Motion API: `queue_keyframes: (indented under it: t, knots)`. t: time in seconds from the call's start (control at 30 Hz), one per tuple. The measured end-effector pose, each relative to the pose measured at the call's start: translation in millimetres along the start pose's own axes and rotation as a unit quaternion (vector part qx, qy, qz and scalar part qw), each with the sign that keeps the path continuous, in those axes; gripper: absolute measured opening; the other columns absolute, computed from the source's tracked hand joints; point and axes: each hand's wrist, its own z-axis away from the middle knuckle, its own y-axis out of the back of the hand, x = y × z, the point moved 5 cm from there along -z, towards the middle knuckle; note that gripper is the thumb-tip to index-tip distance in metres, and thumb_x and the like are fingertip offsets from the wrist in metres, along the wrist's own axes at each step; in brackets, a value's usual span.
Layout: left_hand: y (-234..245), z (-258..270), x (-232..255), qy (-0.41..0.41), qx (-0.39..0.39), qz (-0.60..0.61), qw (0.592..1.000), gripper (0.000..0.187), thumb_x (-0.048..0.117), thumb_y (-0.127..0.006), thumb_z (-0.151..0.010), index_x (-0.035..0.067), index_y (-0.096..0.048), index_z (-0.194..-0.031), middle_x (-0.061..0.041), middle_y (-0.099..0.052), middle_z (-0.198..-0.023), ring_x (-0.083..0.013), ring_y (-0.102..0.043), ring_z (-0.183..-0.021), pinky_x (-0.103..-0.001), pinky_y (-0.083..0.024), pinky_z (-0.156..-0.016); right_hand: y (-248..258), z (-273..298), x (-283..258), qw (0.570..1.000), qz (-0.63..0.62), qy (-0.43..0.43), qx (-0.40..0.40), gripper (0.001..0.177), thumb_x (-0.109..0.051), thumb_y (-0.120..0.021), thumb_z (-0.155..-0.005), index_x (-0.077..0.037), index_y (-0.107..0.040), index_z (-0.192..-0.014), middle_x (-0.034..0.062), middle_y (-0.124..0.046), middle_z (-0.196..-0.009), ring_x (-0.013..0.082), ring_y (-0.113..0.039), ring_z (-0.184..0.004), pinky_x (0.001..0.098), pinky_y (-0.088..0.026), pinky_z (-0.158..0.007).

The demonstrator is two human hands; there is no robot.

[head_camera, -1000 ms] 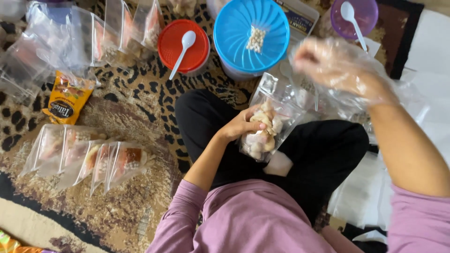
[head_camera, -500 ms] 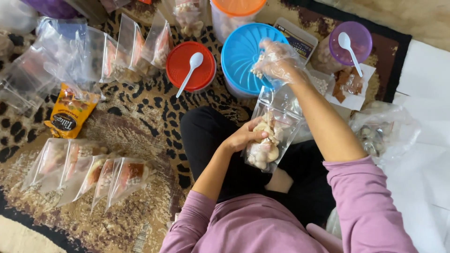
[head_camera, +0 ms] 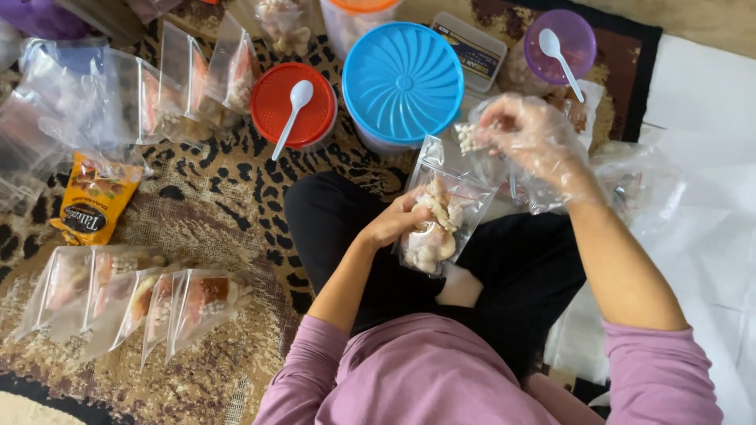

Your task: A person wearing plastic gloves is manually packaging various snack items, including crackers and nuts, into small plastic bags while sitting on the floor.

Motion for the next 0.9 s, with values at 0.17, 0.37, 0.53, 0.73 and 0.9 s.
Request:
queue_keyframes:
  t: [0.17,0.37,0.53,0.73,0.9]
  knots:
    - [-9,13,11,-0.028,0.015,-0.119,0.992,0.063,0.06,-0.04,-0.108,0.019,-0.051,-0.155,-0.026,-0.07,-0.119,-0.0281,-0.067,-0.105,-0.045,-0.062,-0.084,-8,23,15,0.968,0.213,0.125,0.046,0.016,-0.019,-0.085,-0.09,-0.017,-0.078,-0.105,0.0085,-0.07,-0.094,0.0261,-0.07,-0.092,0.0362,-0.06,-0.075]
    - [-27,29,39,-0.094,-0.003,-0.261,0.961,0.054,0.048,-0.031,-0.114,0.02,-0.048,-0.157,-0.015,-0.047,-0.159,-0.0369,-0.036,-0.149,-0.051,-0.03,-0.123,29,50,29,0.98,0.05,0.136,0.136,0.014,-0.004,-0.086,-0.101,-0.004,-0.075,-0.109,0.0102,-0.067,-0.099,0.0185,-0.071,-0.079,0.0266,-0.062,-0.068]
    - [-56,29,51,-0.088,-0.027,-0.269,0.959,0.054,0.048,-0.033,-0.114,0.019,-0.048,-0.158,-0.018,-0.046,-0.159,-0.0391,-0.035,-0.149,-0.054,-0.029,-0.124,28,75,17,0.989,0.056,0.105,0.083,0.019,-0.01,-0.088,-0.095,-0.006,-0.076,-0.108,0.0108,-0.07,-0.101,0.0202,-0.072,-0.084,0.0293,-0.062,-0.073]
    - [-75,24,46,-0.06,-0.05,-0.289,0.954,0.061,0.05,-0.029,-0.112,0.012,-0.042,-0.157,-0.019,-0.041,-0.161,-0.0347,-0.034,-0.152,-0.048,-0.027,-0.126,47,90,-5,0.964,0.261,0.025,-0.039,0.027,-0.038,-0.07,-0.105,-0.014,-0.079,-0.112,0.0083,-0.076,-0.105,0.0197,-0.068,-0.076,0.0319,-0.057,-0.066]
    - [-90,26,48,-0.01,-0.037,-0.311,0.95,0.068,0.058,-0.023,-0.106,0.017,-0.039,-0.158,-0.008,-0.06,-0.148,-0.0099,-0.065,-0.101,-0.024,-0.05,-0.095,53,88,-27,0.923,0.342,0.136,-0.112,0.027,-0.034,-0.072,-0.097,-0.012,-0.079,-0.112,0.0076,-0.079,-0.107,0.0215,-0.074,-0.087,0.0365,-0.06,-0.08]
